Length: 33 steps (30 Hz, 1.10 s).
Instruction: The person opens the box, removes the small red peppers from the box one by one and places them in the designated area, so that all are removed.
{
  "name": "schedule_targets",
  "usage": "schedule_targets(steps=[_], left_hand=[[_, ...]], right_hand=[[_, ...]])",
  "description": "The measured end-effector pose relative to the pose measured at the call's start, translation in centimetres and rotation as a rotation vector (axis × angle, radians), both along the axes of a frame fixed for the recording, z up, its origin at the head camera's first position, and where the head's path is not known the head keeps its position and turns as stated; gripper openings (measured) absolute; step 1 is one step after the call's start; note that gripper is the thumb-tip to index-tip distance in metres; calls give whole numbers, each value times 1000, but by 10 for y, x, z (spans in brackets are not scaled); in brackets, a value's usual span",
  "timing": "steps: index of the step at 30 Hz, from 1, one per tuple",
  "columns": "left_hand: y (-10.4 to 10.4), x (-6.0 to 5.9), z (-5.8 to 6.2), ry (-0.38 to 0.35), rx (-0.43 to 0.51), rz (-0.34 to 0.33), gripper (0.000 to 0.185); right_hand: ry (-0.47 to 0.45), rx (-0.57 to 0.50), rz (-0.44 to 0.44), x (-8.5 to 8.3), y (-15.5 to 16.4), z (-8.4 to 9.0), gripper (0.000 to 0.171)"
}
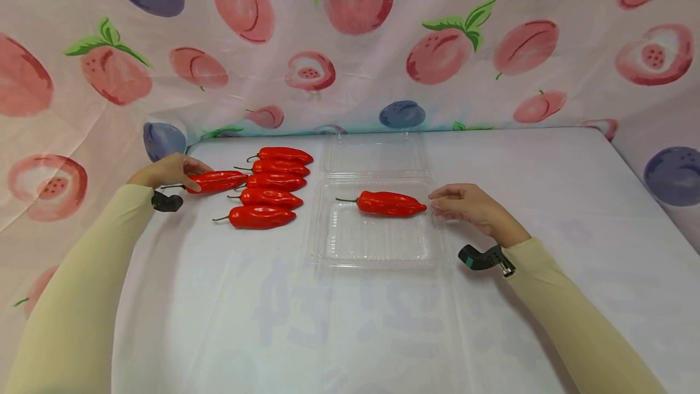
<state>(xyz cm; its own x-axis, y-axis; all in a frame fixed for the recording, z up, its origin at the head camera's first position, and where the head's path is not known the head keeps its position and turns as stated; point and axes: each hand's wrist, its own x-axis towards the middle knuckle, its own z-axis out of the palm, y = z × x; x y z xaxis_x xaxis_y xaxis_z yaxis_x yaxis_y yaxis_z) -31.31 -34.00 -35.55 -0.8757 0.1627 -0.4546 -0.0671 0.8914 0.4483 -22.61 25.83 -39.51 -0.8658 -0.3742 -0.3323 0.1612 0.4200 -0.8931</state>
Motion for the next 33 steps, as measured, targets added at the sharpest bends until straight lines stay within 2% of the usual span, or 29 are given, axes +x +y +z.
schedule_targets(steps=[7, 15, 24, 33], left_hand=[[1, 2, -1, 2, 12, 2, 49], [0, 2, -3, -29, 32, 61, 48], [-2, -3, -7, -4, 39, 94, 45], [0, 1, -4, 9, 38, 90, 44]], right_hand=[[-1, 5, 4, 0, -1, 0, 50], [-1, -6, 3, 1, -1, -1, 50], [-3, 9, -11, 0, 0, 0, 51], [-1, -1, -9, 1, 0, 0, 51]])
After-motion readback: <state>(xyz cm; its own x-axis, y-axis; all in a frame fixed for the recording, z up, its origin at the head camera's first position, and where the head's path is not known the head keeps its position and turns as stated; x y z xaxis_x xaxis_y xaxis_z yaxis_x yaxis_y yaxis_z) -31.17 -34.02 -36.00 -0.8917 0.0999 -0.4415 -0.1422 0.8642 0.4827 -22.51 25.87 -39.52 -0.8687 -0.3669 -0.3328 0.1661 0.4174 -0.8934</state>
